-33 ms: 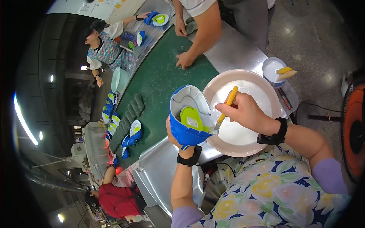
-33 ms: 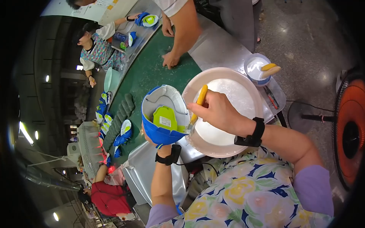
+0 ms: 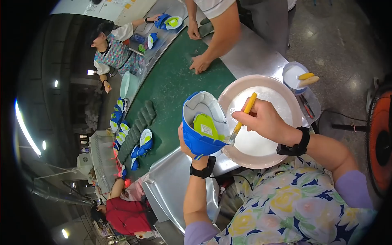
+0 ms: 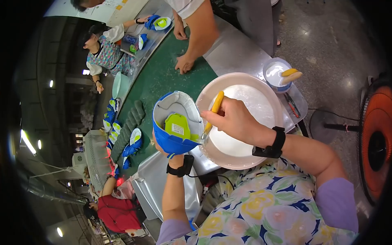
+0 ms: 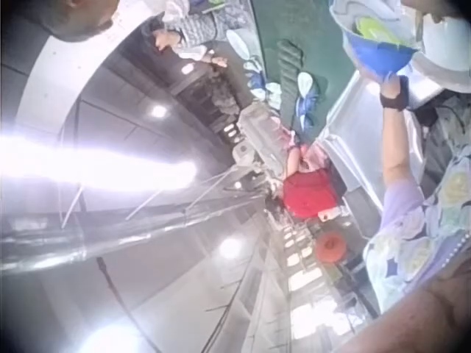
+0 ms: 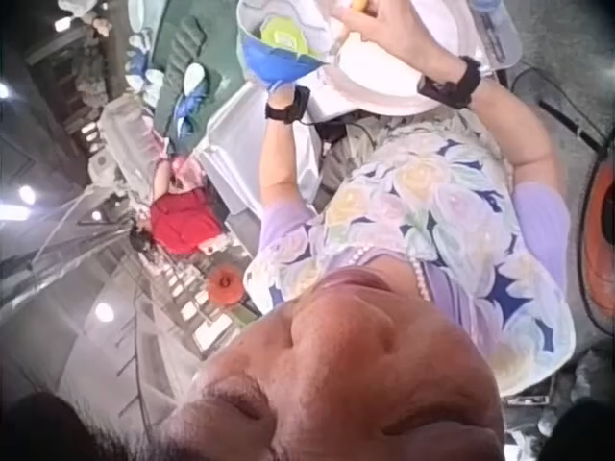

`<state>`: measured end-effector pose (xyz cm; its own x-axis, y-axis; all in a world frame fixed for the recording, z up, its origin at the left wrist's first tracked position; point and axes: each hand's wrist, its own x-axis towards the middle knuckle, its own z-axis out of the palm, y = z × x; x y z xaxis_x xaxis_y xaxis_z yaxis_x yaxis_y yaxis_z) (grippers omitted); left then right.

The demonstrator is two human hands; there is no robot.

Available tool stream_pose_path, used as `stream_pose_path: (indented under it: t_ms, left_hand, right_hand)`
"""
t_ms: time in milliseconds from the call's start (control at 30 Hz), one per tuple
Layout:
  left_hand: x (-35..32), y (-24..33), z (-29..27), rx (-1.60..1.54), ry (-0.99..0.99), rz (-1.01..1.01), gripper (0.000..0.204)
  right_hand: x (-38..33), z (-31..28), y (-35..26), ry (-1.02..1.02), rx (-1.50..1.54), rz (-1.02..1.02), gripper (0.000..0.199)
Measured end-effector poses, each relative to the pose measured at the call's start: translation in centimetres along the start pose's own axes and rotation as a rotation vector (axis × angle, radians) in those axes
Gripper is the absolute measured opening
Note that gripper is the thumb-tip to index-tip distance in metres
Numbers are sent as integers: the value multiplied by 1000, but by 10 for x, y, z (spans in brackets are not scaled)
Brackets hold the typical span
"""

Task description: Applying white adhesive to the bottom edges of blue and green shoe upper components using a brush.

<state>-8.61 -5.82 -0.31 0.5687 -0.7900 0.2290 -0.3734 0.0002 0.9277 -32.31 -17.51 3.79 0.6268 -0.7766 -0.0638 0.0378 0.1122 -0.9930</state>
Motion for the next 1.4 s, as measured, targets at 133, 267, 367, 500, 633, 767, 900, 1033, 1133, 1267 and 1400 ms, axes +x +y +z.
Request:
stream_pose_path:
  t_ms: [133,267,367,500,633,767,900,1033,1133,1267,1400]
  left_hand:
    - [-1,0,-16,-407,35,-231,41]
    - [-10,9,-24,-1044,-342,-924,49]
    - [-34,8,-4,-1063,-361,-1043,47]
    - [-34,14,-1,-1074,-391,-959,46]
    - [-38,21,-1,-1099,-392,-842,46]
    - [-38,36,-4,-1109,-346,-758,47]
    - [-28,38,-17,-817,-313,-647,60]
    - [-20,47,-12,-824,-363,-772,73]
    - [-20,34,-19,-861,-324,-631,68]
    - [-28,10,-35,-1046,-195,-445,51]
    - [-14,-11,-61,-919,3,-562,40]
  right_hand:
    - [3,-10,-8,-10,-18,-261,21]
    - [14,-24,-9,-91,-152,-624,18]
    - [19,-13,-17,-252,-132,-770,21]
    - [31,8,-22,-413,-191,-1025,18]
    - [47,-1,-17,-327,-358,-951,19]
    - [48,-17,-21,-349,-433,-660,25]
    - [45,-27,-26,-438,-511,-474,24]
    - [48,-12,-30,-241,-398,-780,27]
    - [52,-7,-34,-221,-401,-762,28]
    - [54,4,-38,-199,-526,-457,26]
    - [53,16,-33,-213,-530,-200,26]
